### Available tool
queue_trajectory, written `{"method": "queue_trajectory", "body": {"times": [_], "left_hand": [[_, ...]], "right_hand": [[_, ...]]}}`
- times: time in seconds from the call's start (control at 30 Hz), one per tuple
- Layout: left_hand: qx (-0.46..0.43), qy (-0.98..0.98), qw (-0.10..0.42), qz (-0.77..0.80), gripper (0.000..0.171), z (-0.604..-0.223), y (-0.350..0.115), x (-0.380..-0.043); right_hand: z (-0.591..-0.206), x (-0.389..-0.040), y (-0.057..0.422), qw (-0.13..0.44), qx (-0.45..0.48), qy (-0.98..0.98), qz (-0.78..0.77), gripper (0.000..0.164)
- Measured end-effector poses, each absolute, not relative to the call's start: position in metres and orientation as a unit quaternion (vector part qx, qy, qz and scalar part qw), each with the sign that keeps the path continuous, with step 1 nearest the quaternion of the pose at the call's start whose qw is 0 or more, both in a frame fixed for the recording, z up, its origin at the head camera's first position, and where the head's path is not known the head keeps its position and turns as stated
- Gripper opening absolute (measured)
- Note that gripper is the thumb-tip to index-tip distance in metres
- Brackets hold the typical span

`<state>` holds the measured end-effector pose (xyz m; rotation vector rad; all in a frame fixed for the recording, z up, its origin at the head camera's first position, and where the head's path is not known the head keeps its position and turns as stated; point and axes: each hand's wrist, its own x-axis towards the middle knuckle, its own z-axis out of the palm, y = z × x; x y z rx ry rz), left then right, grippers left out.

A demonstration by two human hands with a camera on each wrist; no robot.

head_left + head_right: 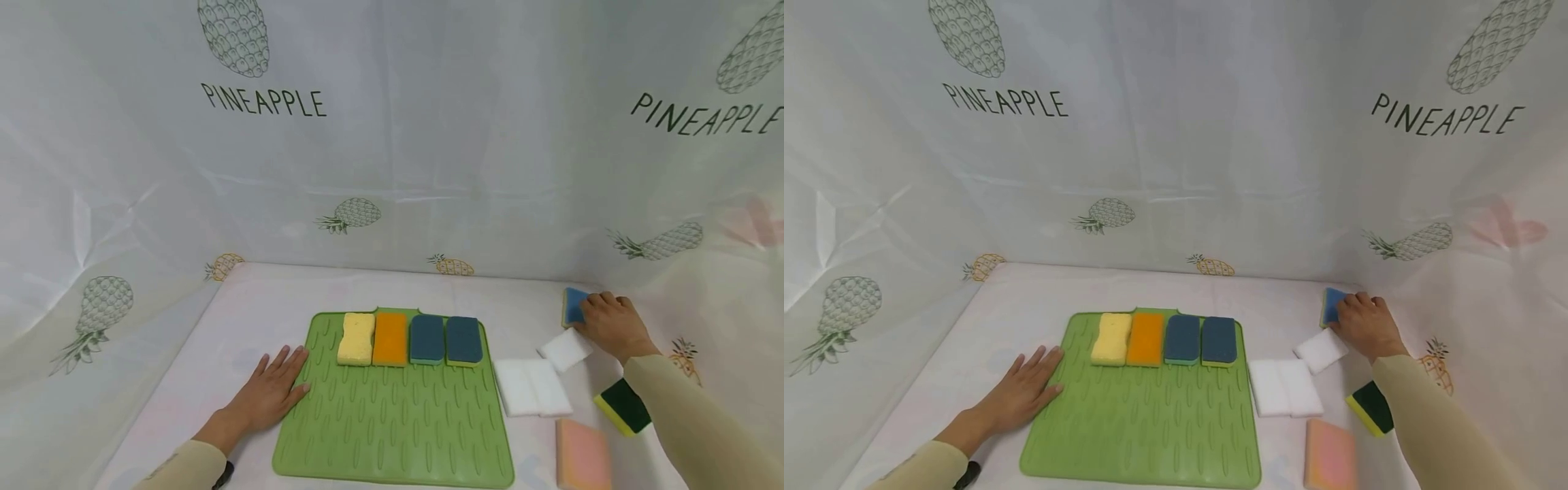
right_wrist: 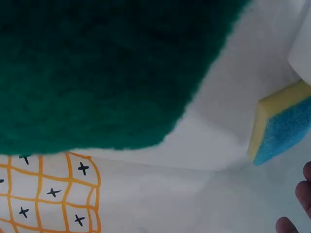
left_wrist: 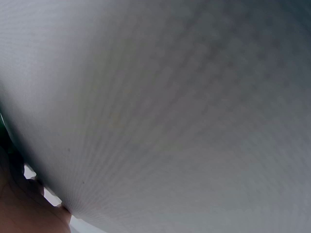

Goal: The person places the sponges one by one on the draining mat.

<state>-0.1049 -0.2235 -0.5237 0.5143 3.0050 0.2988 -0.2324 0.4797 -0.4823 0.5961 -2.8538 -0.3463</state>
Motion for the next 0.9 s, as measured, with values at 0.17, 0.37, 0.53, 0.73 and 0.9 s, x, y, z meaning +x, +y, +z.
{"method": "queue_trajectory", "body": {"times": [0.17,0.37,0.53,0.73,0.9], "left_hand": [[0.165,0.981,0.043,0.093,0.072,-0.526,-0.224,-0.106],[0.164,0.981,0.042,0.093,0.072,-0.526,-0.225,-0.106],[0.164,0.981,0.044,0.092,0.072,-0.524,-0.224,-0.106],[0.163,0.981,0.042,0.098,0.072,-0.524,-0.224,-0.105],[0.165,0.981,0.041,0.098,0.072,-0.525,-0.224,-0.106]], "right_hand": [[-0.481,-0.23,0.486,0.095,0.189,-0.972,-0.105,0.047],[-0.481,-0.227,0.498,0.089,0.159,-0.978,-0.103,0.06],[-0.483,-0.23,0.499,0.113,0.131,-0.981,-0.085,0.095],[-0.48,-0.23,0.499,0.103,0.107,-0.987,-0.06,0.111],[-0.48,-0.229,0.499,0.097,0.108,-0.988,-0.06,0.112]]}}
